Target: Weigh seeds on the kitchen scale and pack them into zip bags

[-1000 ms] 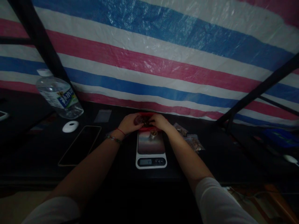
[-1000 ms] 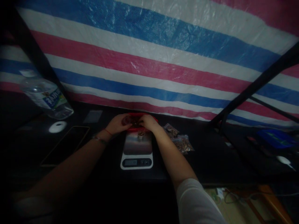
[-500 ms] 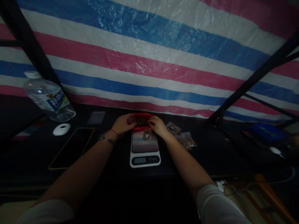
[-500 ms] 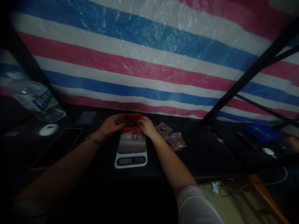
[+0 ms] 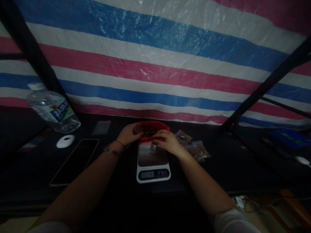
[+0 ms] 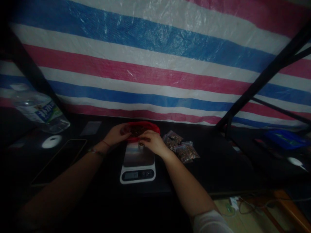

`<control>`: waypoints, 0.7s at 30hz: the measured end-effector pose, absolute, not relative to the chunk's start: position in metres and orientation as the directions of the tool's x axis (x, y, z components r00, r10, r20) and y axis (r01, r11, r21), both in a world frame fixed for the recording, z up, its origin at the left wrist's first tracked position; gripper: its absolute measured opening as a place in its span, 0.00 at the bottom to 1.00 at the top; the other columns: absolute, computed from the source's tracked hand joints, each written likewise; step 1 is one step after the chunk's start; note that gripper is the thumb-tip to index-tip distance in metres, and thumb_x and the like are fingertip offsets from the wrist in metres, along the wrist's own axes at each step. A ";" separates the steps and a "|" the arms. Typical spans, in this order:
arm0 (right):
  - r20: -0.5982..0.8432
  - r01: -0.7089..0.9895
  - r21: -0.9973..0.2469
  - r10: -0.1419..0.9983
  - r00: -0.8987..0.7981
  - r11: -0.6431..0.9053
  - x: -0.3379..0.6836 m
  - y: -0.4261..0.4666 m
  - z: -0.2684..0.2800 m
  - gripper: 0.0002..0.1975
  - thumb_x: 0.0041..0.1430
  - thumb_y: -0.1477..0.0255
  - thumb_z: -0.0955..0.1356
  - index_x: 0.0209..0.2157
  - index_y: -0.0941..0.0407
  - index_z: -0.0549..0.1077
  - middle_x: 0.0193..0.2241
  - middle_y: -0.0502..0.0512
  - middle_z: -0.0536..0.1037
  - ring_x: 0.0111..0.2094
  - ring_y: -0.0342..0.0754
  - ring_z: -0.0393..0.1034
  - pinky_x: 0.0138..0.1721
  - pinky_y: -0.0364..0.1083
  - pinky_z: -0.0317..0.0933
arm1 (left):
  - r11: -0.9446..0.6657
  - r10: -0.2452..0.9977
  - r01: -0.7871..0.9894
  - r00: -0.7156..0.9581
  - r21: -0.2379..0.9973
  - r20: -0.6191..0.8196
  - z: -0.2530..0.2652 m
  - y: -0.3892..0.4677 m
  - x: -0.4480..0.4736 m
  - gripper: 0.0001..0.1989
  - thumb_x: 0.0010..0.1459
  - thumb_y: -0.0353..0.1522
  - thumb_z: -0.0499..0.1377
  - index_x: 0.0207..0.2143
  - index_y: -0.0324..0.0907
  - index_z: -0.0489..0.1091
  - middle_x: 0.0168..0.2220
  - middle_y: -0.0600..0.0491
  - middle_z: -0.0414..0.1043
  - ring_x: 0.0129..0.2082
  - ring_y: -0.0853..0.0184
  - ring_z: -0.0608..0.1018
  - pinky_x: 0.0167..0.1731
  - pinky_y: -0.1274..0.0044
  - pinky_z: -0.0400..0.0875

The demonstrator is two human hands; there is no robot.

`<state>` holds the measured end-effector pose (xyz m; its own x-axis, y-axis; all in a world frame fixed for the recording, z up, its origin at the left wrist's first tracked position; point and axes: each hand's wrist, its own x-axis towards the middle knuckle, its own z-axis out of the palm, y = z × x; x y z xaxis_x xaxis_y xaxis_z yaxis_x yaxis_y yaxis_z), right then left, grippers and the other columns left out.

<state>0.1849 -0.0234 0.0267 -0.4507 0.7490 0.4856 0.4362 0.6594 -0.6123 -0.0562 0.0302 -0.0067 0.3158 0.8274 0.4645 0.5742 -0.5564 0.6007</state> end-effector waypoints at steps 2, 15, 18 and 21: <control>0.471 0.452 -0.587 0.737 -0.484 0.672 0.184 -0.024 0.027 0.07 0.56 0.74 0.71 0.37 0.54 0.79 0.33 0.53 0.78 0.36 0.45 0.72 0.39 0.45 0.66 | -0.551 0.831 0.578 0.316 0.602 0.458 -0.008 0.031 -0.057 0.26 0.51 0.41 0.60 0.52 0.42 0.68 0.46 0.48 0.76 0.44 0.58 0.78 0.46 0.66 0.72; 0.487 0.512 -0.434 0.671 -0.560 0.742 0.190 -0.031 0.040 0.07 0.57 0.72 0.71 0.38 0.57 0.78 0.36 0.56 0.77 0.38 0.47 0.71 0.41 0.47 0.66 | -0.544 0.837 0.563 0.312 0.622 0.450 -0.008 0.031 -0.055 0.25 0.50 0.39 0.61 0.51 0.43 0.69 0.46 0.49 0.75 0.44 0.58 0.77 0.46 0.67 0.71; 0.475 0.505 -0.426 0.661 -0.582 0.751 0.197 -0.030 0.045 0.08 0.57 0.70 0.70 0.39 0.56 0.77 0.36 0.55 0.77 0.40 0.48 0.71 0.43 0.47 0.65 | -0.548 0.836 0.528 0.314 0.649 0.450 -0.008 0.030 -0.055 0.25 0.51 0.38 0.61 0.52 0.43 0.69 0.46 0.48 0.75 0.45 0.58 0.77 0.46 0.67 0.71; 0.417 0.510 -0.421 0.659 -0.626 0.750 0.205 -0.025 0.045 0.07 0.57 0.73 0.69 0.39 0.55 0.77 0.36 0.54 0.78 0.40 0.47 0.71 0.44 0.48 0.65 | -0.554 0.833 0.504 0.323 0.663 0.450 -0.006 0.029 -0.054 0.25 0.51 0.38 0.61 0.52 0.42 0.69 0.47 0.48 0.75 0.45 0.58 0.77 0.46 0.66 0.72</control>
